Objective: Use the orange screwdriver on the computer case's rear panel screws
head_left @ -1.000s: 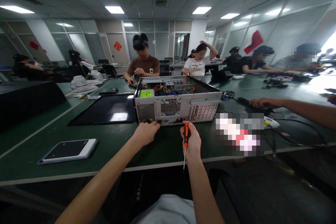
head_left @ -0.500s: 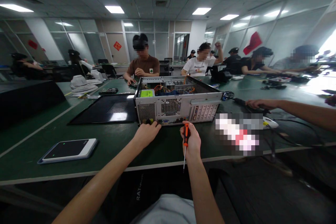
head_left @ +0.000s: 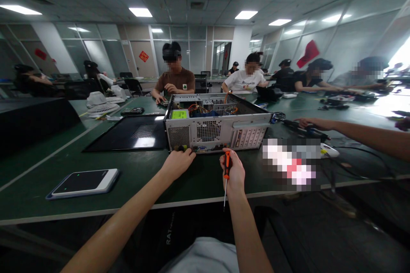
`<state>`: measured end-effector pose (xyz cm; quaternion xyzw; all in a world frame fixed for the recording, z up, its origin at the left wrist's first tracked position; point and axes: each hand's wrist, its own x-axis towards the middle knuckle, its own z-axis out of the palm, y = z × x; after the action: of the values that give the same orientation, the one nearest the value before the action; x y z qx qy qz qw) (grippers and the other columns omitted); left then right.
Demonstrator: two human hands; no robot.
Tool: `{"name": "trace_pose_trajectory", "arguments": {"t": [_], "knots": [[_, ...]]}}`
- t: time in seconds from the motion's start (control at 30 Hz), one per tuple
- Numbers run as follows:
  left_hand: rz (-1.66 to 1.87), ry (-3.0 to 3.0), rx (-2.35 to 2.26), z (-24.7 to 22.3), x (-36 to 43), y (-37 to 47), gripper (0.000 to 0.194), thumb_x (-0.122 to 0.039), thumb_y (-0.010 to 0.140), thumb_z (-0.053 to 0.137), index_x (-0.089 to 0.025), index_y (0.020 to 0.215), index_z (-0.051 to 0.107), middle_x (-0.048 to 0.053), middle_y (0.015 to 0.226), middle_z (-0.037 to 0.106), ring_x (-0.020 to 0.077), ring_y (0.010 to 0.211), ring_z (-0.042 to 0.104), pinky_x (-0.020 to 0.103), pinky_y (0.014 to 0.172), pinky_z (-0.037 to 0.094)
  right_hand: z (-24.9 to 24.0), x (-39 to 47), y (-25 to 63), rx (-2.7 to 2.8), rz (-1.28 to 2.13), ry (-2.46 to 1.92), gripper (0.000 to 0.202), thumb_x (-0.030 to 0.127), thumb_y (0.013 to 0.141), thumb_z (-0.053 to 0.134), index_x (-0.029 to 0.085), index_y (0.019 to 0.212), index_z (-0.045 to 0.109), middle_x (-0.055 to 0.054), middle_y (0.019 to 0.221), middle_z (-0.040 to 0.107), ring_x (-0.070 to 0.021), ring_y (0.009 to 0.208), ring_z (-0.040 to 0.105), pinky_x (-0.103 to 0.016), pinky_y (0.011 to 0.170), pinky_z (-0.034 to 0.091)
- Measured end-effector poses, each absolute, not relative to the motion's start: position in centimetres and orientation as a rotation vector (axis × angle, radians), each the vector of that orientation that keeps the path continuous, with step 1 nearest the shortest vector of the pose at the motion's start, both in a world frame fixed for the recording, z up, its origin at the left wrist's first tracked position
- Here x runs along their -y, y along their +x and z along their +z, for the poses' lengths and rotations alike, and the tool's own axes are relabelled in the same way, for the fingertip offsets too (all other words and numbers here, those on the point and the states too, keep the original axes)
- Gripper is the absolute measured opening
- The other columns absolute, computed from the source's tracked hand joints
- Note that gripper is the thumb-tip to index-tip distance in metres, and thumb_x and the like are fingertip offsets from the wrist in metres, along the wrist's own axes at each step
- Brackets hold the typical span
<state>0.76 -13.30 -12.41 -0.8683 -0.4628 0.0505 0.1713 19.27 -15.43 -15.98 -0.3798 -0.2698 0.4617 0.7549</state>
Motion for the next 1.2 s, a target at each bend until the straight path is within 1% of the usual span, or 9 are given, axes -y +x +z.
{"name": "trace_pose_trajectory", "arguments": {"t": [0.23,0.33,0.5,0.57,0.67,0.8,0.97,1.1,1.2], "knots": [[0.149,-2.438,1.326,-12.6,13.4,1.0,0.034,-0.008,0.102,0.038,-0.015,0.129,0.057,0.014,0.118,0.065,0.0276,0.088,0.076,0.038,0.068,0.061,-16.1,15.3,19.3,0.589,1.002,-0.833,0.032,0.049,0.069,0.07,0.019,0.08,0.069,0.005,0.052,0.057,-0.0094,0.046,0.045,-0.024,0.047,0.032],[0.134,-2.431,1.323,-12.8,13.4,1.0,0.032,-0.007,0.102,0.039,-0.014,0.127,0.057,0.014,0.116,0.066,0.0265,0.088,0.076,0.036,0.067,0.061,-16.1,15.2,19.3,0.585,1.001,-0.833,0.032,0.049,0.069,0.069,0.019,0.079,0.07,0.005,0.053,0.057,-0.0094,0.046,0.045,-0.024,0.046,0.032],[0.099,-2.44,1.339,-13.3,13.1,0.8,0.028,-0.007,0.102,0.037,-0.011,0.12,0.058,0.014,0.112,0.067,0.028,0.088,0.075,0.037,0.065,0.059,-16.0,15.2,19.2,0.582,1.004,-0.831,0.031,0.048,0.068,0.07,0.019,0.079,0.07,0.005,0.053,0.058,-0.0094,0.047,0.046,-0.023,0.047,0.032],[0.063,-2.451,1.352,-13.4,12.9,0.8,0.027,-0.01,0.104,0.035,-0.011,0.119,0.057,0.014,0.111,0.068,0.0275,0.087,0.075,0.036,0.064,0.057,-16.0,15.2,19.2,0.582,1.005,-0.833,0.031,0.048,0.069,0.07,0.019,0.08,0.07,0.005,0.053,0.058,-0.0091,0.046,0.046,-0.023,0.046,0.032],[-0.043,-2.497,1.352,-13.6,12.8,0.8,0.025,-0.019,0.106,0.036,-0.014,0.117,0.058,0.012,0.109,0.069,0.0258,0.084,0.074,0.033,0.063,0.054,-16.0,15.2,19.2,0.583,1.005,-0.835,0.032,0.049,0.07,0.069,0.019,0.08,0.07,0.005,0.053,0.058,-0.0087,0.045,0.046,-0.023,0.046,0.031],[-0.215,-2.614,1.313,-13.7,12.9,0.9,0.015,-0.027,0.101,0.05,-0.019,0.106,0.062,0.006,0.101,0.071,0.0231,0.081,0.072,0.03,0.063,0.048,-16.0,15.2,19.2,0.587,1.004,-0.836,0.032,0.049,0.069,0.07,0.019,0.079,0.069,0.005,0.053,0.057,-0.0086,0.044,0.046,-0.023,0.045,0.03],[-0.388,-2.684,1.241,-13.9,12.9,0.9,0.004,-0.021,0.088,0.062,-0.021,0.091,0.064,0.001,0.093,0.071,0.0192,0.078,0.069,0.027,0.059,0.04,-16.1,15.2,19.3,0.586,1.008,-0.833,0.032,0.049,0.07,0.07,0.019,0.08,0.07,0.005,0.053,0.058,-0.0089,0.045,0.046,-0.023,0.045,0.031],[-0.494,-2.698,1.219,-14.1,12.7,0.7,0.007,-0.018,0.087,0.061,-0.021,0.091,0.065,0.0,0.095,0.072,0.0171,0.081,0.069,0.024,0.06,0.039,-16.1,15.2,19.3,0.59,1.011,-0.829,0.033,0.049,0.069,0.071,0.019,0.08,0.071,0.005,0.052,0.059,-0.0087,0.045,0.046,-0.023,0.045,0.03],[-0.557,-2.699,1.213,-14.4,12.4,0.6,0.01,-0.017,0.089,0.06,-0.021,0.095,0.067,0.001,0.1,0.073,0.016,0.083,0.069,0.023,0.06,0.04,-16.2,15.4,19.2,0.599,1.011,-0.823,0.032,0.049,0.069,0.073,0.019,0.08,0.071,0.005,0.053,0.06,-0.0088,0.046,0.048,-0.023,0.046,0.033]]}}
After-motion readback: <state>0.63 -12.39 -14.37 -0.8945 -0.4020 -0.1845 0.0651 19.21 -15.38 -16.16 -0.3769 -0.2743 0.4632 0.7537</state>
